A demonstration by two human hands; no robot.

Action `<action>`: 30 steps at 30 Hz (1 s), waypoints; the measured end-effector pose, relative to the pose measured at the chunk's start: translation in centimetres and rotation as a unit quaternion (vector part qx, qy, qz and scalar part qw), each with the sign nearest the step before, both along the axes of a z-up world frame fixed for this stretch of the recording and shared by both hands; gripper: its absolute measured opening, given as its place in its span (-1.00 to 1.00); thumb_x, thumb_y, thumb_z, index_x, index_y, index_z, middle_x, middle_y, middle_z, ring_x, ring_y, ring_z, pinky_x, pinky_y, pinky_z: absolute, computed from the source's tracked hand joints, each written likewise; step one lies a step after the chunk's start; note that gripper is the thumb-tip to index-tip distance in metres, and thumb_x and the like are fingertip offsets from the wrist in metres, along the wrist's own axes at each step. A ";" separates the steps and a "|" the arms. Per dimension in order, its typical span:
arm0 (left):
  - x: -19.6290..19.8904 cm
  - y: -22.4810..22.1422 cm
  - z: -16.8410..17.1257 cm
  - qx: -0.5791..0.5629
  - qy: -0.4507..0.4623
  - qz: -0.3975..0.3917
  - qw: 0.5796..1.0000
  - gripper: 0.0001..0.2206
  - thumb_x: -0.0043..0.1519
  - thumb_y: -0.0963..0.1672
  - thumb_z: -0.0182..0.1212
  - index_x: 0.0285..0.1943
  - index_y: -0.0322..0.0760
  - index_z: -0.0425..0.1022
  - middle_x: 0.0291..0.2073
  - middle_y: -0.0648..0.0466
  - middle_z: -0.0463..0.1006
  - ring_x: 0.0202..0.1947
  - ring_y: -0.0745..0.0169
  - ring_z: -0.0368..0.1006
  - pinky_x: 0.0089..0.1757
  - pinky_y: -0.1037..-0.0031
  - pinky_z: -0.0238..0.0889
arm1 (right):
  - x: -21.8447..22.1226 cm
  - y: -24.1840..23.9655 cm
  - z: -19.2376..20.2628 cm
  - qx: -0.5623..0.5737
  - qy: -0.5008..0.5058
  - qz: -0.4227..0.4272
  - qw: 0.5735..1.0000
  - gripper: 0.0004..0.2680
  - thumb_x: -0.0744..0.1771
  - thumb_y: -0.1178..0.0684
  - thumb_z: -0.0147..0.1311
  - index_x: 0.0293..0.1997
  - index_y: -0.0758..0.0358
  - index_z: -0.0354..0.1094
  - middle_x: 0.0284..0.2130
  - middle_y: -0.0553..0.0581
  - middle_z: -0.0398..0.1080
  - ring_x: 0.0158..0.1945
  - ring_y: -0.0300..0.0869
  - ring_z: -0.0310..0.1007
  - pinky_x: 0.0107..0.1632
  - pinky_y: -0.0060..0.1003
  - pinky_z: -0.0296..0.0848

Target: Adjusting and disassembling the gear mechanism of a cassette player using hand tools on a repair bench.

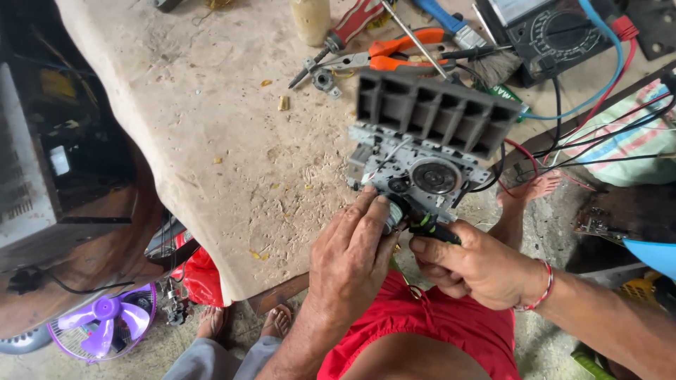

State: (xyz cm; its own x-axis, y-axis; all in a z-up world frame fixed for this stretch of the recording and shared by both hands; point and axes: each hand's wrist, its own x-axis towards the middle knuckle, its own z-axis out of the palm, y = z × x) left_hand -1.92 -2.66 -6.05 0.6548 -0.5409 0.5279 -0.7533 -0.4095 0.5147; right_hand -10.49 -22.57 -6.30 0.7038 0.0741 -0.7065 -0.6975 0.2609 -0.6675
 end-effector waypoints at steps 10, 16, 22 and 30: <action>0.0 0.1 -0.4 0.002 -0.002 -0.014 1.000 -0.61 0.34 -0.14 0.31 0.29 -0.42 0.35 0.25 -0.25 0.48 0.10 -0.15 0.56 0.03 0.21 0.49 | 2.3 1.2 6.4 -0.084 -0.036 0.077 0.993 -0.75 0.41 0.10 0.08 -0.47 0.44 0.34 -0.62 0.21 0.36 -0.63 -0.17 0.19 -0.57 -0.31 0.16; -0.2 0.3 -1.1 0.005 -0.023 -0.016 1.000 -0.59 0.33 -0.14 0.34 0.29 -0.41 0.35 0.26 -0.25 0.48 0.09 -0.15 0.58 -0.03 0.20 0.52 | 2.2 1.1 7.1 -0.024 0.058 -0.054 0.997 -0.82 0.32 0.23 0.12 -0.04 0.57 0.49 -0.22 0.45 0.60 -0.17 0.07 0.61 -0.19 -0.02 0.63; -0.1 0.2 -0.5 -0.003 -0.002 -0.007 1.000 -0.59 0.26 -0.14 0.40 0.23 -0.43 0.40 0.20 -0.25 0.51 0.14 -0.07 0.55 0.06 0.25 0.48 | 1.9 0.9 6.6 -0.203 -0.097 0.051 0.973 -0.88 0.31 0.07 0.24 -0.21 0.30 0.54 -0.46 0.03 0.38 -0.41 -0.24 0.26 -0.38 -0.30 0.32; 0.3 0.4 0.7 -0.061 0.019 -0.052 0.997 -0.64 0.27 -0.13 0.42 0.15 -0.43 0.46 0.14 -0.23 0.56 0.08 -0.09 0.61 0.04 0.21 0.51 | 1.9 0.8 7.0 -0.284 -0.078 0.258 0.920 -0.89 0.37 -0.04 0.07 -0.28 0.09 0.40 -0.49 -0.11 0.42 -0.37 -0.30 0.28 -0.18 -0.32 0.42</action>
